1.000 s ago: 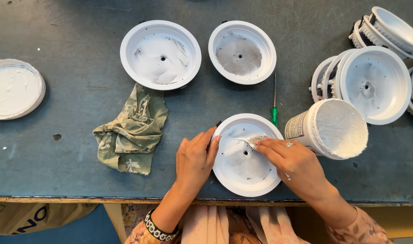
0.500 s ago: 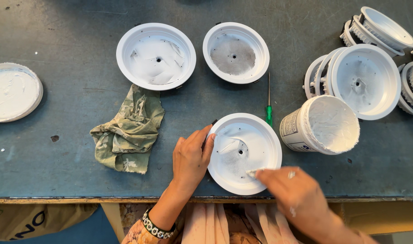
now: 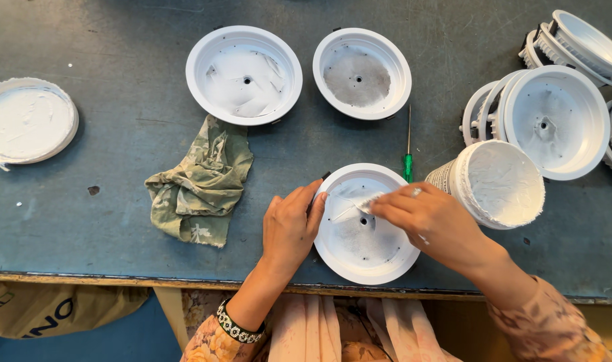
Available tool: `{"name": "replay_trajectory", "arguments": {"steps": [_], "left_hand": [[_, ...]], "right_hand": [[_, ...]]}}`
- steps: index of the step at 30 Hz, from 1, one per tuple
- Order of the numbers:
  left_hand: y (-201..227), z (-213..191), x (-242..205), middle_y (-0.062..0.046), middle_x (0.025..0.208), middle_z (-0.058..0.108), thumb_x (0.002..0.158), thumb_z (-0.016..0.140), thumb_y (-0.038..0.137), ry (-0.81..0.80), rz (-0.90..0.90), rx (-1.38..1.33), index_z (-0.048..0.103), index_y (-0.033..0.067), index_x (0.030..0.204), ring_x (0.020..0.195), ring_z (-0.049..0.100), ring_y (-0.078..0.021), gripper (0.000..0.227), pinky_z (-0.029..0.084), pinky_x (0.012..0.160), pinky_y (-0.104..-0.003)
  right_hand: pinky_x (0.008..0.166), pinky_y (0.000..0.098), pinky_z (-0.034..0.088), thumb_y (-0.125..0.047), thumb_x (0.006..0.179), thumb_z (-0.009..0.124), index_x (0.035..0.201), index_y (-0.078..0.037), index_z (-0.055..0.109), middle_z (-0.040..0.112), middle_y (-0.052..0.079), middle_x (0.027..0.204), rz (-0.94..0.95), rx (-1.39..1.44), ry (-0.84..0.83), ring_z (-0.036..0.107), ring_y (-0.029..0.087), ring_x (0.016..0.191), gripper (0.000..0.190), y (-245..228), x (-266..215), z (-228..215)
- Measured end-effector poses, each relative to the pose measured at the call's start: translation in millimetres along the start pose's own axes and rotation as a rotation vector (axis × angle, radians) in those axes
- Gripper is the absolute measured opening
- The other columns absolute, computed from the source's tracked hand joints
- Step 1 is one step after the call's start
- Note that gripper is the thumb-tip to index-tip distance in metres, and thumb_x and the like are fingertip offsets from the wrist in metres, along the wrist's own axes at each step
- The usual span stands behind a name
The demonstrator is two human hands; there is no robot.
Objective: The person scoops white paste from a tub and spreads it onto the interior surface of circular plastic components using a small metal spatula. They wipe the tool on a cloth between applications and handle several components one at a time, stacking some finished pieces on the table.
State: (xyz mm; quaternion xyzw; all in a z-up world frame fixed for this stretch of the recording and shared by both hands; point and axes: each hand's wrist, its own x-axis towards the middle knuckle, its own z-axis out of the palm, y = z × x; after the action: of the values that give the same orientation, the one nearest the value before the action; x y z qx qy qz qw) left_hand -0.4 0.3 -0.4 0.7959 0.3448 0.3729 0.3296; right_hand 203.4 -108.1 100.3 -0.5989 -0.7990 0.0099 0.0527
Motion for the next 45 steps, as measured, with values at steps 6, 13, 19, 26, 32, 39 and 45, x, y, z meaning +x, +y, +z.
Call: {"name": "replay_trajectory", "arguments": {"steps": [6,13,19,26,32,39,45], "left_hand": [[1,1,0,-0.004,0.079,0.072,0.100,0.065,0.022,-0.006,-0.004,0.007,0.074,0.0048,0.115,0.053,0.054,-0.0164,0.025,0.038,0.062,-0.033],[-1,1,0,-0.004,0.075,0.071,0.099,0.066,0.023,-0.023,-0.031,0.010,0.074,0.0042,0.115,0.053,0.054,-0.0177,0.026,0.039,0.064,-0.033],[0,0,-1,-0.007,0.089,0.075,0.099,0.066,0.024,0.045,0.004,-0.036,0.074,0.0051,0.112,0.063,0.062,-0.0231,0.024,0.042,0.066,-0.035],[-5,2,-1,-0.008,0.086,0.075,0.099,0.065,0.024,0.034,-0.017,-0.052,0.075,0.0069,0.112,0.064,0.064,-0.0248,0.024,0.044,0.067,-0.037],[-4,2,-2,-0.007,0.085,0.074,0.099,0.065,0.024,0.032,0.001,-0.042,0.074,0.0073,0.112,0.062,0.063,-0.0239,0.023,0.044,0.067,-0.037],[-2,3,-3,-0.004,0.078,0.071,0.099,0.066,0.024,0.020,0.042,0.021,0.075,0.0078,0.112,0.057,0.059,-0.0224,0.022,0.040,0.064,-0.037],[-9,1,-4,-0.007,0.086,0.073,0.101,0.065,0.024,0.093,0.030,0.029,0.075,0.0086,0.114,0.064,0.063,-0.0239,0.022,0.044,0.067,-0.036]], "right_hand": [[0.085,0.0359,0.055,0.000,0.079,0.065,0.113,-0.007,0.073,0.076,0.007,0.114,0.042,0.076,-0.016,0.071,0.022,0.103,0.036,-14,-43,-6],[0.078,0.0379,0.055,0.005,0.073,0.066,0.110,-0.007,0.073,0.077,0.005,0.100,0.082,0.091,0.062,0.073,0.024,0.091,0.040,-35,-42,-11],[0.070,0.0387,0.053,0.001,0.079,0.071,0.108,-0.007,0.073,0.075,0.005,0.089,0.012,0.040,0.119,0.071,0.026,0.076,0.030,-27,27,6],[0.075,0.0383,0.055,0.000,0.074,0.067,0.112,-0.005,0.073,0.075,0.006,0.100,-0.088,0.032,0.035,0.071,0.026,0.082,0.039,-38,26,12],[0.087,0.0355,0.055,-0.007,0.075,0.066,0.114,-0.003,0.072,0.074,0.008,0.115,-0.224,0.052,0.019,0.071,0.023,0.103,0.039,-45,-19,19],[0.093,0.0373,0.052,-0.011,0.078,0.063,0.114,-0.004,0.072,0.072,0.007,0.121,-0.343,0.020,-0.037,0.068,0.021,0.116,0.037,-30,-55,9],[0.089,0.0360,0.054,-0.005,0.081,0.064,0.113,-0.007,0.073,0.075,0.004,0.117,-0.162,0.060,0.160,0.071,0.020,0.110,0.033,-24,-59,-3]]}}
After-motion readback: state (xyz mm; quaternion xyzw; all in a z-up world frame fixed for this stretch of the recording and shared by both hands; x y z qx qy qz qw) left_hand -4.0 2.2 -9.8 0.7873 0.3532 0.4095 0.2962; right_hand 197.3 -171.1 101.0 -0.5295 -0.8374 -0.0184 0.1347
